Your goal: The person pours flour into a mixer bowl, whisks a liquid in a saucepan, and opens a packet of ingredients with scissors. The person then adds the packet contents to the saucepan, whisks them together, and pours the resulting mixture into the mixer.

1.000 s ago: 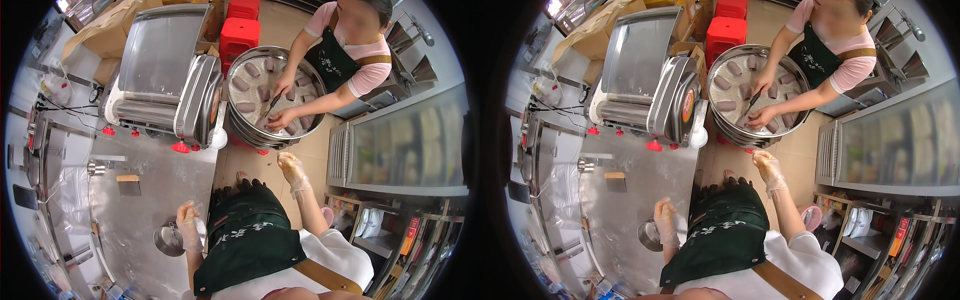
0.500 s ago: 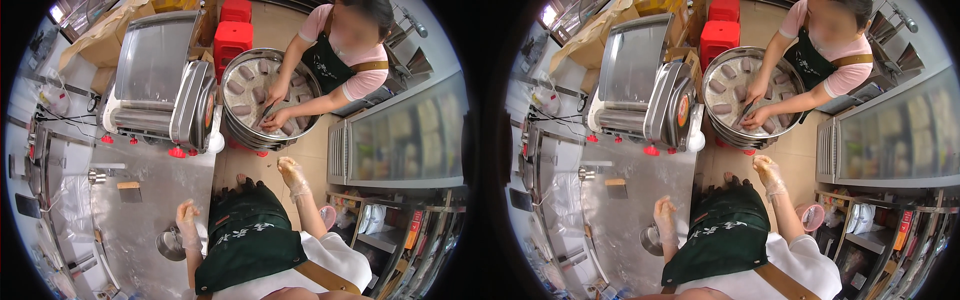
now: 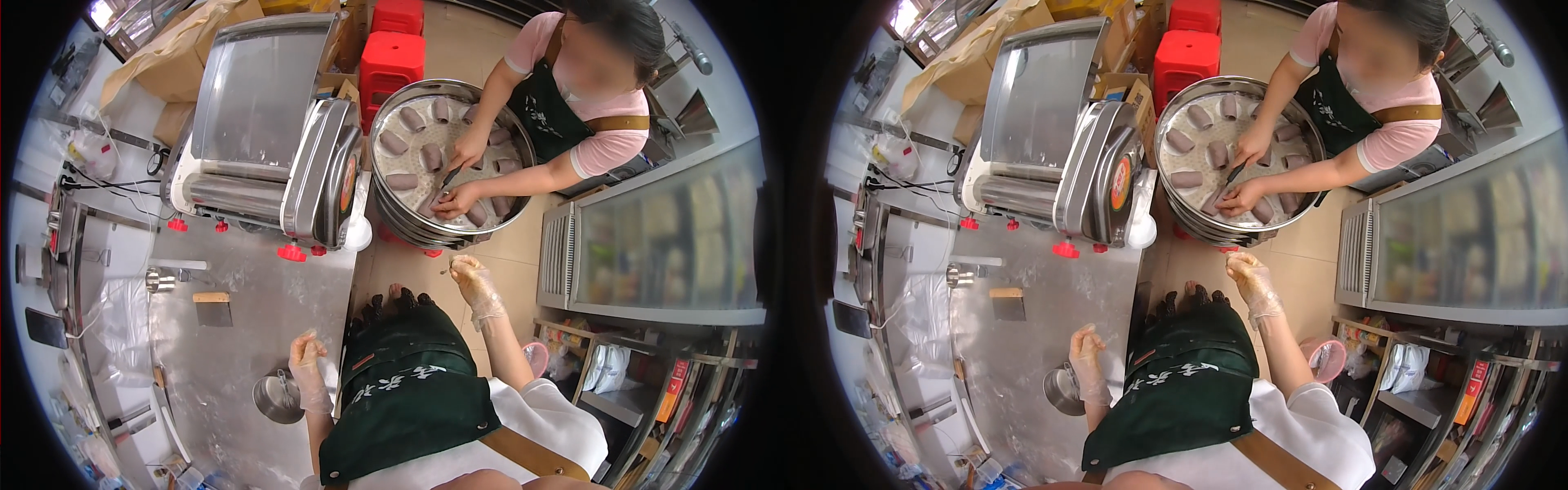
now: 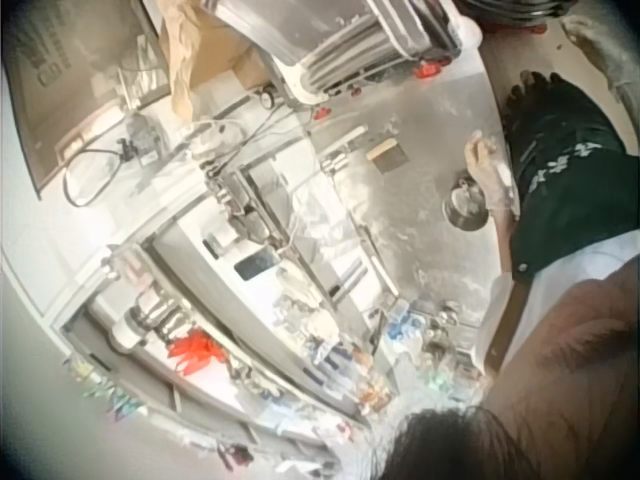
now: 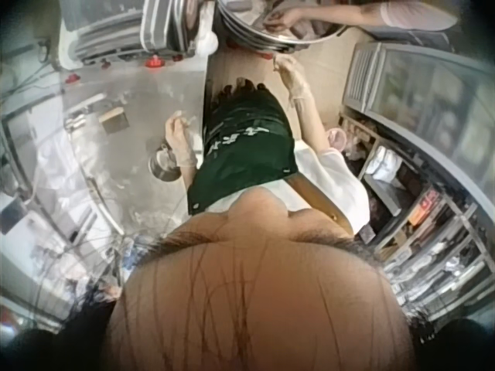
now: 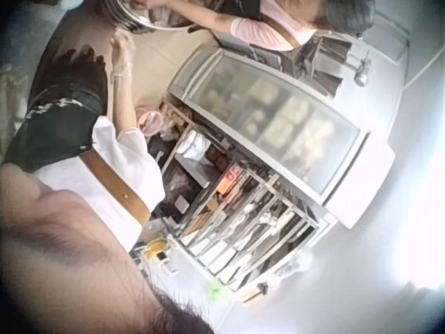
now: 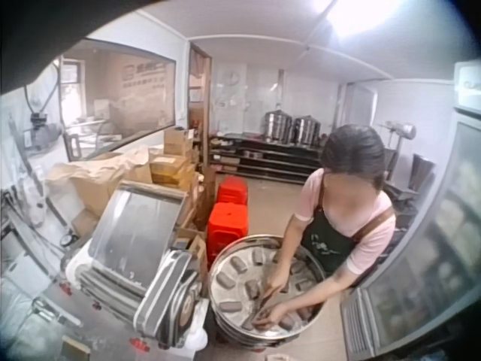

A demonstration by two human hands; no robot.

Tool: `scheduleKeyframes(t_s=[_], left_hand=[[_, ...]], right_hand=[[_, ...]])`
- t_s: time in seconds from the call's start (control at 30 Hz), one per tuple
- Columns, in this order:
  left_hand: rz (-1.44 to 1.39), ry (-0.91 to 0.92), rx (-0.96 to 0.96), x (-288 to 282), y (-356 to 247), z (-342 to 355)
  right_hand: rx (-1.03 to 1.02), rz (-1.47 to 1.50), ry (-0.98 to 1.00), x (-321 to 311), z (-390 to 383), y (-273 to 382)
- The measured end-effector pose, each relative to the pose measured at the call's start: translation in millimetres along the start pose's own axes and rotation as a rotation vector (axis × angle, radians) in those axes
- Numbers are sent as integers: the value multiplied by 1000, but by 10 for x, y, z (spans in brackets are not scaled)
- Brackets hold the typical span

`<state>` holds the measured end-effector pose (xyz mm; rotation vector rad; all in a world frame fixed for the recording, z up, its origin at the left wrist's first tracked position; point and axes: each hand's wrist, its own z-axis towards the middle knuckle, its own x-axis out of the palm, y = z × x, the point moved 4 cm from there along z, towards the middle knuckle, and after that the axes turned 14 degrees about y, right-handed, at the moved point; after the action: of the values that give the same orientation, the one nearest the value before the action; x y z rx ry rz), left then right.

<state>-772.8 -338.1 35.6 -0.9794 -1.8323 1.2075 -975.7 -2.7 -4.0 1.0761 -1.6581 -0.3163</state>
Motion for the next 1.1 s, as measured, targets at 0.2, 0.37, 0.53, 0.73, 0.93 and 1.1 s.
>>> scheduleKeyframes(t_s=[0.2, 0.37, 0.53, 0.73, 0.93, 1.1], left_hand=[[8, -24, -17, 50, -23, -12], [8, -42, -17, 88, -29, -8], [51, -53, -36, 127, -44, -6], [48, -74, -18, 131, -25, -53], [48, -222, -65, 94, 13, -206], [41, -248, -78, 92, 10, -287]], right_hand=[[21, -18, 6, -37, 100, -19], [25, -74, 87, -44, 243, 58], [-82, -776, -134, 258, 549, 618], [-366, -1433, 69, 263, 1373, 696], [-349, -1713, 236, 36, 1925, 450], [-392, -1840, 315, -148, 2133, 326]])
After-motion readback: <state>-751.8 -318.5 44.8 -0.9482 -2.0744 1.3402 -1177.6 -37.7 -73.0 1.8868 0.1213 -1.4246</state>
